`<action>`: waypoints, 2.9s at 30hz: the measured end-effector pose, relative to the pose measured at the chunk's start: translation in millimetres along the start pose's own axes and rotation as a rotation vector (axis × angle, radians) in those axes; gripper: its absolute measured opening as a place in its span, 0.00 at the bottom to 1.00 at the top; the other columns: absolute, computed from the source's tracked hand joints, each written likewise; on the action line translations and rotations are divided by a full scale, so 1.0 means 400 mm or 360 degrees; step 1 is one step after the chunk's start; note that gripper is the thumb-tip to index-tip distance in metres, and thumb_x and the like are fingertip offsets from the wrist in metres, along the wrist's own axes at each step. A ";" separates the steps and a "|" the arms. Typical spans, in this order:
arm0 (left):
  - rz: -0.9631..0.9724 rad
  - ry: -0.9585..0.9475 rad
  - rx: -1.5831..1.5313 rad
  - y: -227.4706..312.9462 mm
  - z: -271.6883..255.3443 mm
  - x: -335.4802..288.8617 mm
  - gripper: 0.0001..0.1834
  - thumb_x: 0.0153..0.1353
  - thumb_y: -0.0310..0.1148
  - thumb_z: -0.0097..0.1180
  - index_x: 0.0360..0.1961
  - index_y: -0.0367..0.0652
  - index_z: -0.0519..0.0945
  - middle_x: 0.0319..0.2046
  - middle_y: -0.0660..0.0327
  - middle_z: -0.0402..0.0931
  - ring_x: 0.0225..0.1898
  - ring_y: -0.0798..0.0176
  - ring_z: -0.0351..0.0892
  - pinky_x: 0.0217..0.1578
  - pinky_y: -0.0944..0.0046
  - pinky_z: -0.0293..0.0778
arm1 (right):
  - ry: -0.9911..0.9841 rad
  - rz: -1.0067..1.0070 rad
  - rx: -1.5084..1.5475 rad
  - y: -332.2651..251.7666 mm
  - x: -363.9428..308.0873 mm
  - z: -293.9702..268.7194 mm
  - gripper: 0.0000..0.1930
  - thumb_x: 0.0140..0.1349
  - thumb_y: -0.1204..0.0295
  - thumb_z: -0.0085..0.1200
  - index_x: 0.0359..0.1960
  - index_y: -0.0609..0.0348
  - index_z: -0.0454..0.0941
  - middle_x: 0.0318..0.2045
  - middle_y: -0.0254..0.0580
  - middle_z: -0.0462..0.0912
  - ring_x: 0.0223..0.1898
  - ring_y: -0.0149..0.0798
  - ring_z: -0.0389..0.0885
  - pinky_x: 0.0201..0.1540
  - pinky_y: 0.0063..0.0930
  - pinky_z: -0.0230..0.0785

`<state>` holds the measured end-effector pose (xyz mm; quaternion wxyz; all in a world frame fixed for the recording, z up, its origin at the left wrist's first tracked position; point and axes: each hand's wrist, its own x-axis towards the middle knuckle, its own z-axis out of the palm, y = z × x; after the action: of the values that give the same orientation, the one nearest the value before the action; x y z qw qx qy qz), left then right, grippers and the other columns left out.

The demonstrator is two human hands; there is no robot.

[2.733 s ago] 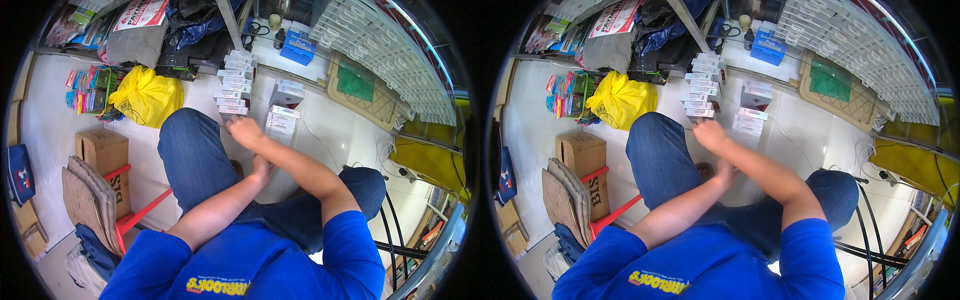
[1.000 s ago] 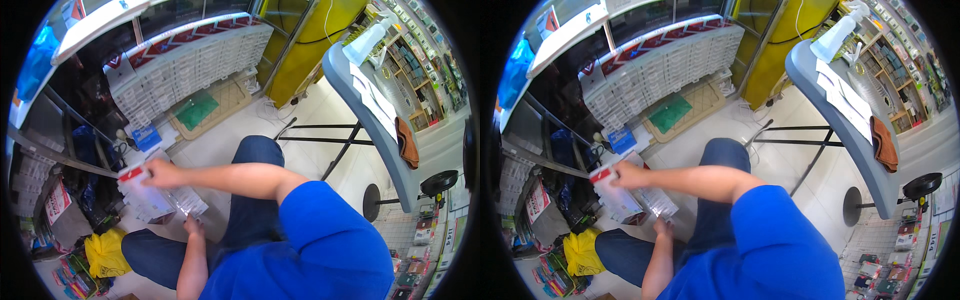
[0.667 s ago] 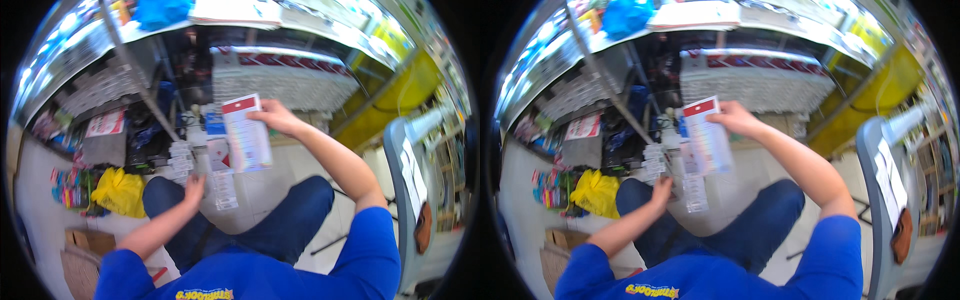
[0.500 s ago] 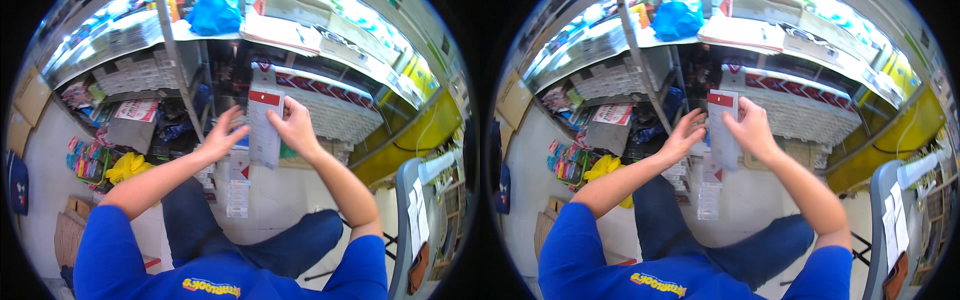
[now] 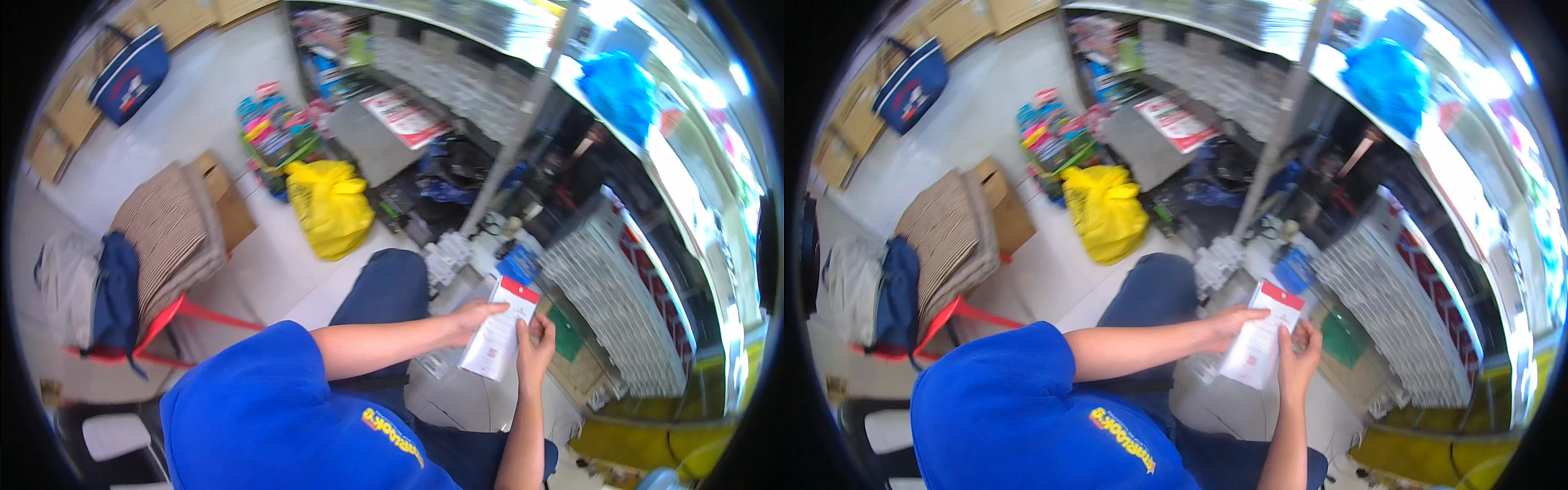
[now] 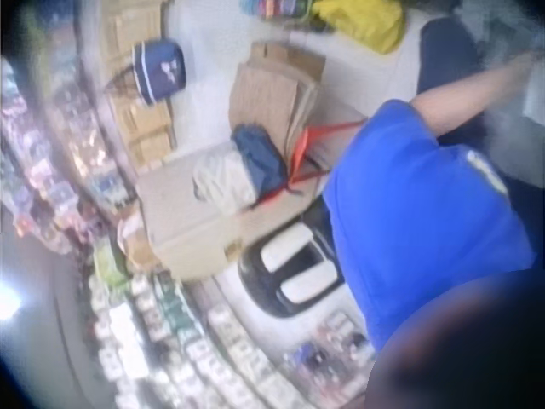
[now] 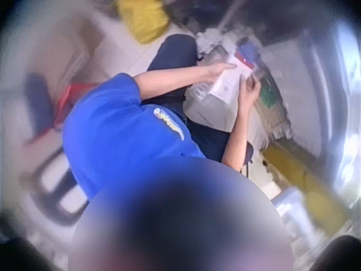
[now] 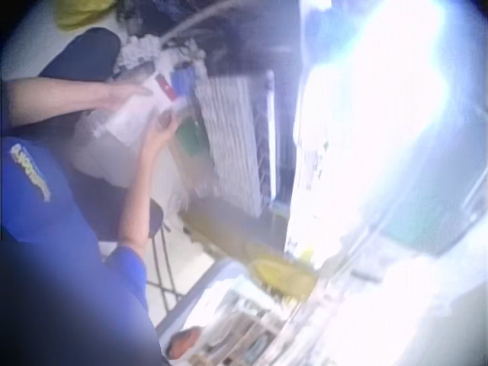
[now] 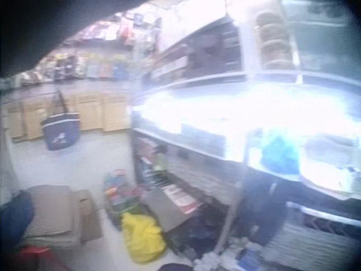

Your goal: The person sits on the floor and repeatedly picks up small white boxes from a nearby stack, then places them into a growing stack on the floor. The person handles the boxes one at a time, aligning them as they build the pile.

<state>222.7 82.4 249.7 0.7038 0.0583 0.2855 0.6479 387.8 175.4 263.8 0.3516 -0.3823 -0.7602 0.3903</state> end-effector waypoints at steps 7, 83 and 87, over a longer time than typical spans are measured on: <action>0.0176 0.0290 0.0378 -0.068 -0.056 -0.059 0.31 0.78 0.51 0.52 0.62 0.30 0.76 0.58 0.53 0.81 0.59 0.60 0.80 0.61 0.59 0.74 | -0.0021 0.0491 0.0878 0.079 -0.019 0.092 0.09 0.74 0.71 0.58 0.46 0.67 0.76 0.35 0.41 0.88 0.34 0.27 0.84 0.38 0.20 0.75; 0.1061 0.0773 0.0504 0.044 -0.113 0.172 0.23 0.82 0.45 0.45 0.59 0.34 0.77 0.52 0.57 0.81 0.52 0.65 0.79 0.55 0.63 0.72 | 0.0613 -0.1195 -0.1452 -0.080 0.505 -0.204 0.04 0.61 0.74 0.60 0.35 0.59 0.78 0.36 0.45 0.80 0.38 0.50 0.83 0.39 0.43 0.80; 0.1348 0.0827 0.0604 0.056 -0.072 0.153 0.21 0.82 0.44 0.43 0.55 0.36 0.77 0.49 0.59 0.82 0.50 0.68 0.78 0.53 0.65 0.72 | 0.0904 -0.1111 -0.1189 -0.203 0.262 -0.198 0.09 0.53 0.82 0.65 0.31 0.60 0.75 0.33 0.43 0.78 0.35 0.49 0.81 0.35 0.41 0.77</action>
<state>189.3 135.2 215.9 0.2635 0.1322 0.5142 0.8054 380.6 258.2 394.1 0.4909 -0.2968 -0.8031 -0.1610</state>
